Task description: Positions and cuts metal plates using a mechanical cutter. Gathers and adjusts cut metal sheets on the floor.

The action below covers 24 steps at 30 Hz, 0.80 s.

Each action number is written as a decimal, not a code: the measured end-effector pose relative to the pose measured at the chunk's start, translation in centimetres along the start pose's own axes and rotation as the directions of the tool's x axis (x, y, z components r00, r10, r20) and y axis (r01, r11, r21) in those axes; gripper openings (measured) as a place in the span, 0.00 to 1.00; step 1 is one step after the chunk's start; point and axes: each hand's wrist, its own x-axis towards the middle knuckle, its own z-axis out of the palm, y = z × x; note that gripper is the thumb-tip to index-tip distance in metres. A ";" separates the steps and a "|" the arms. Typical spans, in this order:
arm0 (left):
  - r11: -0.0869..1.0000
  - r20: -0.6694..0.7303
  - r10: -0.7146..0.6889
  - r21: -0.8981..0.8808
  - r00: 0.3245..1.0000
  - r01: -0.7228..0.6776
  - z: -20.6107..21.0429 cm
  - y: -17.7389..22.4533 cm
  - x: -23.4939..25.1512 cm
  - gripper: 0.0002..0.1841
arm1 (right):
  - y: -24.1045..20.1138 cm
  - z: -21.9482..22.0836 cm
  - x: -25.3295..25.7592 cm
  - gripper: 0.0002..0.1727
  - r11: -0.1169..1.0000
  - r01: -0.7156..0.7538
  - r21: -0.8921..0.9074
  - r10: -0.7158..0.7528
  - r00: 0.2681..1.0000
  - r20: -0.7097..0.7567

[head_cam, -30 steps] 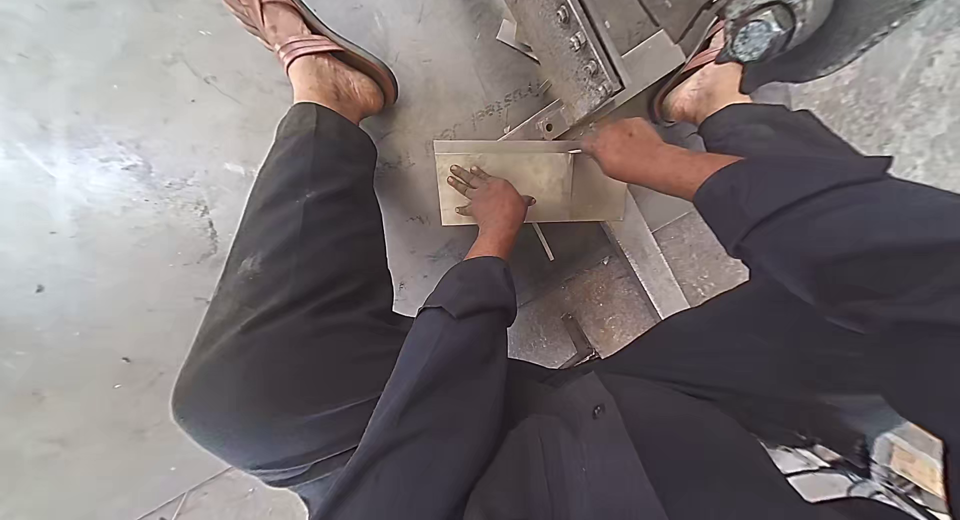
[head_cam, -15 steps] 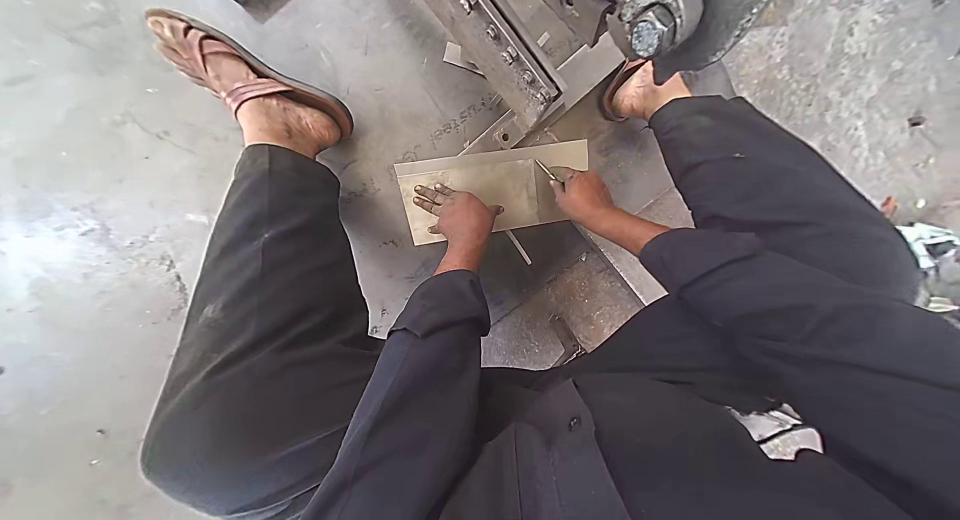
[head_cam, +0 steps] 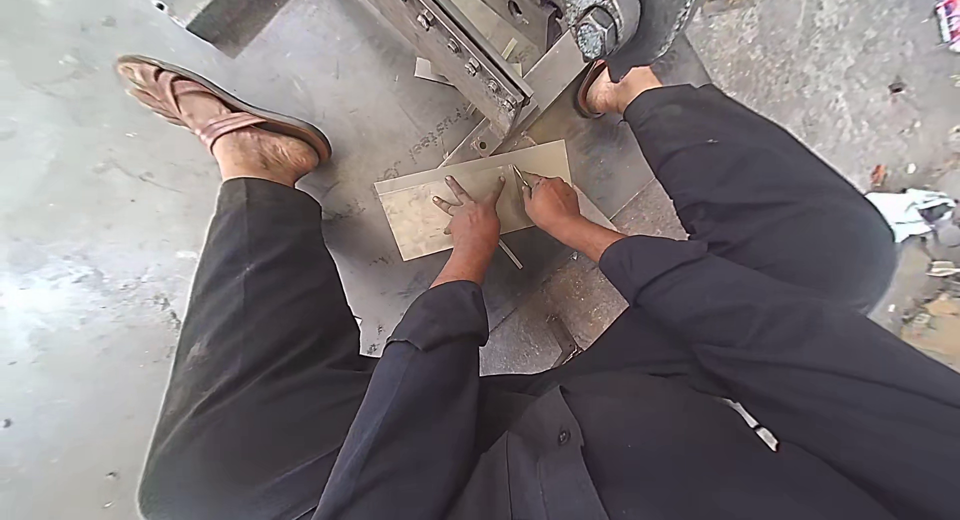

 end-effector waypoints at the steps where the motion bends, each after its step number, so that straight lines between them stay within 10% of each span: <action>1: 1.000 0.004 0.006 -0.002 1.000 -0.006 -0.2 0.1 -0.4 0.50 | -0.1 -0.1 -0.1 0.23 1.000 -0.004 -0.006 0.004 1.000 0.008; 15: 0.986 0.156 -0.046 0.164 0.987 0.020 -2.6 2.0 1.6 0.47 | 0.7 0.2 -3.9 0.14 0.979 0.165 -0.123 -0.153 0.983 0.102; 19: 0.990 0.132 -0.013 0.139 0.991 -0.005 -1.9 1.5 1.2 0.49 | 3.9 1.2 -7.8 0.14 0.969 0.170 -0.177 -0.039 0.820 0.571; 24: 0.993 0.129 -0.019 0.120 0.991 0.003 -1.9 1.3 1.5 0.47 | 2.5 -1.7 -4.9 0.21 0.999 0.017 0.042 -0.021 0.996 0.082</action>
